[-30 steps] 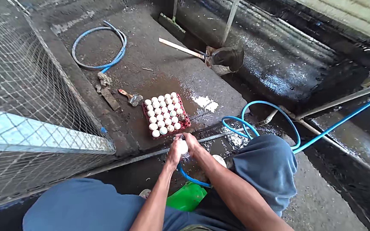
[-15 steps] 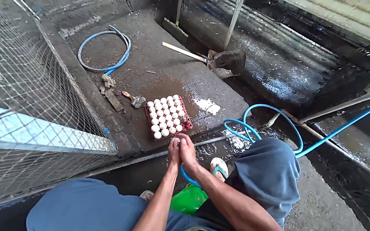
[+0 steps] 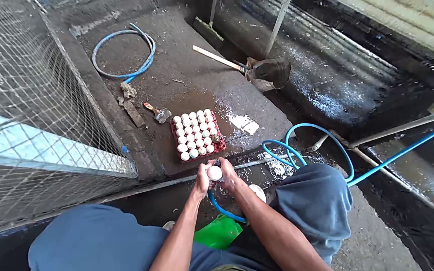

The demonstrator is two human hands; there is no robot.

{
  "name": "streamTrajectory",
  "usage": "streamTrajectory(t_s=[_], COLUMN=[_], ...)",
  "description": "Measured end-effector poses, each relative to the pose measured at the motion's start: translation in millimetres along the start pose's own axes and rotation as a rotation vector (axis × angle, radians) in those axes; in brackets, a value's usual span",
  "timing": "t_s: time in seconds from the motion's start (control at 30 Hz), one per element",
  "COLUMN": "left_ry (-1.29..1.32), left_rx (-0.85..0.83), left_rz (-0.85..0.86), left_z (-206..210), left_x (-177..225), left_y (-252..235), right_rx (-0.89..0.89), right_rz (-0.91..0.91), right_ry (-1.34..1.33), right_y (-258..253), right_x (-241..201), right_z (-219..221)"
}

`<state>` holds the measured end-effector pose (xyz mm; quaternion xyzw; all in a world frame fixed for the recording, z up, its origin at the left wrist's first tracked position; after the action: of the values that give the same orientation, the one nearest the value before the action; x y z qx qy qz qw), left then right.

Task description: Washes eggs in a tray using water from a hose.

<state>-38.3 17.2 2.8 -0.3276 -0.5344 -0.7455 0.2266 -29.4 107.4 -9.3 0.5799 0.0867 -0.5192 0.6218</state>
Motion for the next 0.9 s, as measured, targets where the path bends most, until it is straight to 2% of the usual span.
streamTrajectory(t_s=[0.07,0.1,0.23,0.27,0.3,0.37,0.43,0.53,0.6,0.67,0.7,0.77,0.8,0.9], left_ry=[0.049,0.036,-0.025,-0.031,-0.086,-0.219,-0.243,-0.15,-0.124,-0.159,-0.194,-0.148,-0.13,-0.246], left_rx=[-0.161,-0.177,-0.006,0.009,-0.003,0.041,0.063,0.073,0.07,0.131,0.159,0.145,0.144,0.167], left_rz=[-0.061,-0.068,0.034,0.059,0.088,0.136,0.195,0.259,0.156,0.108,0.087,-0.062,-0.089,0.142], left_z=[-1.4,-3.1,-0.9,4.9,7.9,9.3,11.0,8.5,7.7,13.0,14.5,17.9,18.0,3.6], left_x=[-3.4,-4.7,2.8,6.6,9.0,8.2,4.9,4.2,0.2,0.1,6.5,37.7,42.6,10.0], left_y=[-5.0,-7.3,-4.5,0.2,3.8,-1.3,-2.0,-5.1,-1.7,3.1,10.5,37.1,42.9,16.3], right_rx=[0.004,0.023,0.018,0.029,0.075,0.126,0.109,0.046,0.068,0.138,0.163,0.171,0.178,0.171], right_rz=[-0.01,-0.082,-0.671,-0.784,-0.816,-0.641,-0.496,-0.613,-0.613,-0.501,-0.429,-0.29,-0.277,-0.481], right_ry=[-0.079,-0.061,0.451,0.53,0.543,0.453,0.389,0.471,0.396,0.296,0.297,0.337,0.354,0.327], right_y=[-0.4,0.1,26.8,29.6,27.1,11.1,1.2,20.6,12.6,-1.2,4.0,37.8,47.5,12.0], right_x=[-2.7,-5.5,-19.8,-20.0,-20.0,-24.8,-25.7,-22.4,-21.6,-26.4,-28.9,-44.1,-43.6,-19.6], right_z=[-1.9,-3.1,8.4,10.9,9.4,2.7,-0.3,11.9,6.7,-1.1,2.6,28.4,34.5,13.1])
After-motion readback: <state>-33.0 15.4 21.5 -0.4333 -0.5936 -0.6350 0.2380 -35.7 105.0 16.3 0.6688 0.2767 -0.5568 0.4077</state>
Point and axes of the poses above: each hand's wrist, its own y-axis away from the middle knuckle, its own z-axis out of the palm, x = y × z, the point moved 5 cm from there along -y, towards the middle knuckle, and after that the axes turned 12 degrees about -z, right-handed, at the moved point
